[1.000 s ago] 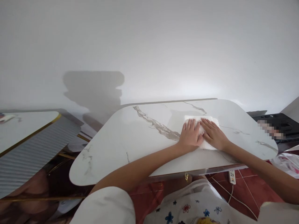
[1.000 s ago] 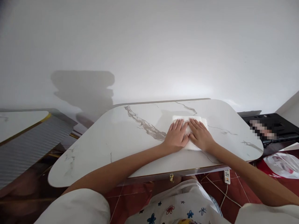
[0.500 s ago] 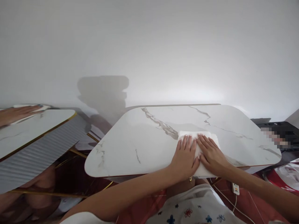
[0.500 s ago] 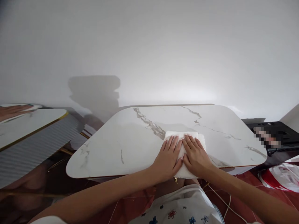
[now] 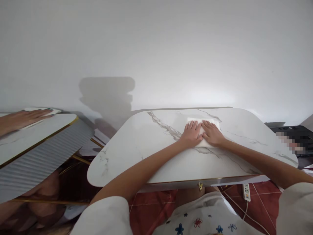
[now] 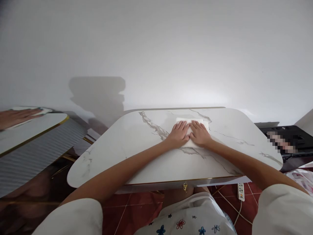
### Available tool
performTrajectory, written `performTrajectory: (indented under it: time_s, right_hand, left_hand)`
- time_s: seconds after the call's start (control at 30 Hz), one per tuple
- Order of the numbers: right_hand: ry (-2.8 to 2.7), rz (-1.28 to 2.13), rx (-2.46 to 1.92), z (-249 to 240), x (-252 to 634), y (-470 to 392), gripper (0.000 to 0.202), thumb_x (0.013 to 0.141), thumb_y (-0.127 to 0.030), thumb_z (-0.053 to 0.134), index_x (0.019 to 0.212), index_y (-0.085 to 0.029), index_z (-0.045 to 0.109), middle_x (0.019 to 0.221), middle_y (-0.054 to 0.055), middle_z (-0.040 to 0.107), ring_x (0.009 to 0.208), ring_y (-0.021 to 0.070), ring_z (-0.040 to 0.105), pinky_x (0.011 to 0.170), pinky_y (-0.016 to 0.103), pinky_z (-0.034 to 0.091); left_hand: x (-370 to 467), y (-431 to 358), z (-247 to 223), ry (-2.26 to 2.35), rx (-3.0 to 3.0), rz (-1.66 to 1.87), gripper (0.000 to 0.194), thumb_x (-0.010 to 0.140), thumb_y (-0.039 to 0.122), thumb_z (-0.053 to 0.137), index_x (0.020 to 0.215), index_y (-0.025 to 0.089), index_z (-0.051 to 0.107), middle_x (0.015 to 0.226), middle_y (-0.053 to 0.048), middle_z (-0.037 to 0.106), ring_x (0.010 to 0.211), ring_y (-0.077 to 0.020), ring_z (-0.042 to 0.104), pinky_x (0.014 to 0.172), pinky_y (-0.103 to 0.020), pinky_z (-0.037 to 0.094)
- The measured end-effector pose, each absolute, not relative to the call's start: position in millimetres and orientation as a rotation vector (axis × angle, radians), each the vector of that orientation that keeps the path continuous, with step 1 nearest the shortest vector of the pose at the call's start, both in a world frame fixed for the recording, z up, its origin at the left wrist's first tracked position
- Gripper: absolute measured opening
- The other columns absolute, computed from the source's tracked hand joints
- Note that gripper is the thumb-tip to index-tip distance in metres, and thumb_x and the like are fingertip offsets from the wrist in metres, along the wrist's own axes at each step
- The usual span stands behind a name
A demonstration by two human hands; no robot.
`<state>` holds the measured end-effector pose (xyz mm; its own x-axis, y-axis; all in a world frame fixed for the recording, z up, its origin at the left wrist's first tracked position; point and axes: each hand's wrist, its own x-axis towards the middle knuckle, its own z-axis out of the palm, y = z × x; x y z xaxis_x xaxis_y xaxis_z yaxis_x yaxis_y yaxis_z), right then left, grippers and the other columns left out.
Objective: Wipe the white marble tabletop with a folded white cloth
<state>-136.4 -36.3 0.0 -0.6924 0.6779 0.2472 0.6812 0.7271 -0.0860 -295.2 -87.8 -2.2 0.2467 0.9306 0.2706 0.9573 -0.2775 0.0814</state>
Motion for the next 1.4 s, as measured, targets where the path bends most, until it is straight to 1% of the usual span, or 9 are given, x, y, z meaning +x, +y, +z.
performTrajectory:
  time_s: [0.2, 0.4, 0.5, 0.6, 0.77, 0.9, 1.03, 1.2, 1.4]
  right_hand:
    - [-2.601, -0.052, -1.117, -2, -153, 13, 0.055, 0.090, -0.026, 0.034, 0.140, -0.005, 0.043, 0.150, 0.018, 0.039, 0.139, 0.0295, 0.033, 0.111, 0.048, 0.029]
    - [-2.584, -0.004, -1.112, -2, -162, 47, 0.054, 0.090, -0.026, 0.036, 0.140, -0.006, 0.044, 0.150, 0.017, 0.039, 0.139, 0.0283, 0.033, 0.112, 0.046, 0.028]
    - [-2.580, -0.010, -1.116, -1, -167, 60, 0.053, 0.089, -0.025, 0.035, 0.140, -0.009, 0.044, 0.150, 0.015, 0.041, 0.139, 0.0266, 0.034, 0.111, 0.045, 0.028]
    - [-2.591, -0.029, -1.151, 1, -175, 72, 0.053, 0.090, -0.023, 0.033, 0.140, -0.008, 0.043, 0.150, 0.014, 0.040, 0.139, 0.0252, 0.033, 0.112, 0.042, 0.027]
    - [-2.553, -0.042, -1.213, 2, -195, 93, 0.052, 0.091, -0.023, 0.031, 0.138, -0.006, 0.044, 0.150, 0.017, 0.039, 0.139, 0.0275, 0.032, 0.111, 0.043, 0.026]
    - [-2.508, -0.052, -1.252, 2, -211, 103, 0.048, 0.090, -0.022, 0.031, 0.132, -0.007, 0.049, 0.146, 0.018, 0.044, 0.135, 0.0285, 0.036, 0.108, 0.044, 0.028]
    - [-2.479, -0.052, -1.288, 3, -217, 103, 0.046, 0.090, -0.022, 0.032, 0.130, -0.007, 0.051, 0.144, 0.018, 0.047, 0.133, 0.0291, 0.039, 0.108, 0.044, 0.029]
    - [-2.503, -0.025, -1.254, 2, -221, 93, 0.051, 0.090, -0.022, 0.032, 0.137, -0.005, 0.045, 0.149, 0.018, 0.041, 0.137, 0.0286, 0.033, 0.110, 0.043, 0.025]
    - [-2.572, -0.048, -1.188, 2, -229, 70, 0.053, 0.092, -0.022, 0.030, 0.141, -0.005, 0.040, 0.153, 0.016, 0.035, 0.140, 0.0279, 0.029, 0.112, 0.043, 0.024]
  left_hand:
    - [-314, -31, -2, -1.735, -2.429, -0.409, 0.054, 0.092, 0.035, 0.037, 0.141, 0.012, 0.038, 0.151, -0.016, 0.036, 0.141, -0.0302, 0.029, 0.114, -0.047, 0.024]
    - [-324, 1, -4, -1.718, -2.420, -0.449, 0.053, 0.093, 0.035, 0.037, 0.141, 0.012, 0.039, 0.150, -0.016, 0.038, 0.140, -0.0296, 0.030, 0.114, -0.044, 0.023]
    - [-327, 12, -3, -1.715, -2.400, -0.444, 0.053, 0.093, 0.033, 0.036, 0.141, 0.010, 0.039, 0.150, -0.016, 0.038, 0.139, -0.0295, 0.031, 0.114, -0.043, 0.022]
    - [-331, 25, -3, -1.743, -2.381, -0.440, 0.054, 0.093, 0.032, 0.035, 0.142, 0.008, 0.038, 0.150, -0.017, 0.037, 0.140, -0.0301, 0.030, 0.114, -0.044, 0.021]
    - [-347, 53, -3, -1.722, -2.390, -0.437, 0.052, 0.092, 0.029, 0.034, 0.141, 0.011, 0.039, 0.149, -0.015, 0.040, 0.138, -0.0283, 0.032, 0.113, -0.043, 0.023]
    - [-360, 71, -3, -1.694, -2.411, -0.462, 0.049, 0.093, 0.027, 0.032, 0.139, 0.012, 0.041, 0.147, -0.014, 0.043, 0.136, -0.0259, 0.036, 0.112, -0.042, 0.025]
    - [-365, 73, -4, -1.667, -2.427, -0.465, 0.049, 0.093, 0.026, 0.030, 0.139, 0.012, 0.041, 0.145, -0.014, 0.044, 0.135, -0.0249, 0.036, 0.112, -0.041, 0.026]
    - [-369, 59, -4, -1.709, -2.392, -0.417, 0.051, 0.093, 0.027, 0.031, 0.140, 0.010, 0.039, 0.147, -0.016, 0.041, 0.136, -0.0278, 0.034, 0.112, -0.045, 0.025]
    - [-379, 29, -4, -1.779, -2.338, -0.381, 0.053, 0.091, 0.026, 0.033, 0.142, 0.012, 0.038, 0.150, -0.015, 0.038, 0.138, -0.0285, 0.031, 0.113, -0.046, 0.024]
